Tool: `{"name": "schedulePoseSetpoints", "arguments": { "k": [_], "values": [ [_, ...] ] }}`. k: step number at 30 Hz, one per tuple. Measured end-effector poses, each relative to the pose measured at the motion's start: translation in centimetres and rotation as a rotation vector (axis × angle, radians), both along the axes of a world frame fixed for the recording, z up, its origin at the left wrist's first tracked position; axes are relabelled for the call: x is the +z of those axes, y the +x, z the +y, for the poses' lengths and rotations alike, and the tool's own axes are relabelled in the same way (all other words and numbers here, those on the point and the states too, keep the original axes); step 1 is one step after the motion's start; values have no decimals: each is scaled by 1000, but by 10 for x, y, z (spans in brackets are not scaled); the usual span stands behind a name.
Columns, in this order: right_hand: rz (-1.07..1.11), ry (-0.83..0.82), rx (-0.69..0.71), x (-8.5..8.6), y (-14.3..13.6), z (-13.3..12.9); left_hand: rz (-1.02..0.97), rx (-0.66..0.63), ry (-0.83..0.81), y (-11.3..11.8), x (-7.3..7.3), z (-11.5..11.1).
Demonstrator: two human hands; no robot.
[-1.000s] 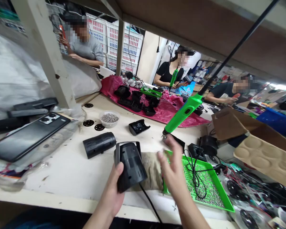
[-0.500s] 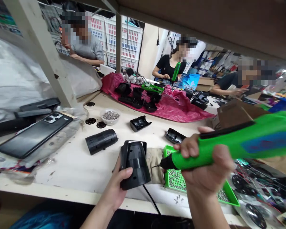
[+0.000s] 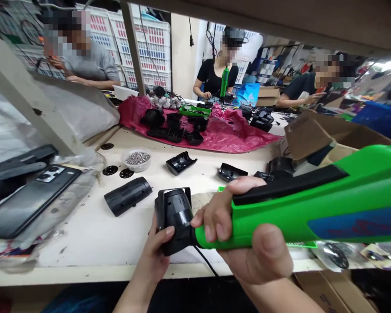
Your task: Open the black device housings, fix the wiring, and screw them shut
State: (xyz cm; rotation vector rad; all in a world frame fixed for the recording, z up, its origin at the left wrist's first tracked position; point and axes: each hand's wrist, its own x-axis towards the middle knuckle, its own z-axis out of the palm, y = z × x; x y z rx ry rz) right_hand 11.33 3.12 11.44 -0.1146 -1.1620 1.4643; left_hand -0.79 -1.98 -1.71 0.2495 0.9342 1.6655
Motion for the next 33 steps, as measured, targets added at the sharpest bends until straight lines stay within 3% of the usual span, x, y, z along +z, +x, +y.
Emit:
{"name": "schedulePoseSetpoints", "arguments": {
  "k": [4, 11, 21, 27, 30, 33],
  "values": [
    [-7, 8, -1, -1, 3, 1, 30, 1, -18, 1, 1, 0],
    [32, -1, 25, -17, -15, 5, 15, 20, -32, 3, 10, 2],
    [-8, -2, 96, -13, -11, 4, -12, -3, -25, 2, 11, 1],
    [-23, 65, 19, -19, -10, 1, 29, -25, -12, 2, 10, 1],
    [-1, 40, 47, -14, -9, 2, 47, -5, -5, 3, 9, 1],
    [26, -64, -45, -4, -1, 12, 18, 62, -48, 5, 7, 2]
  ]
}}
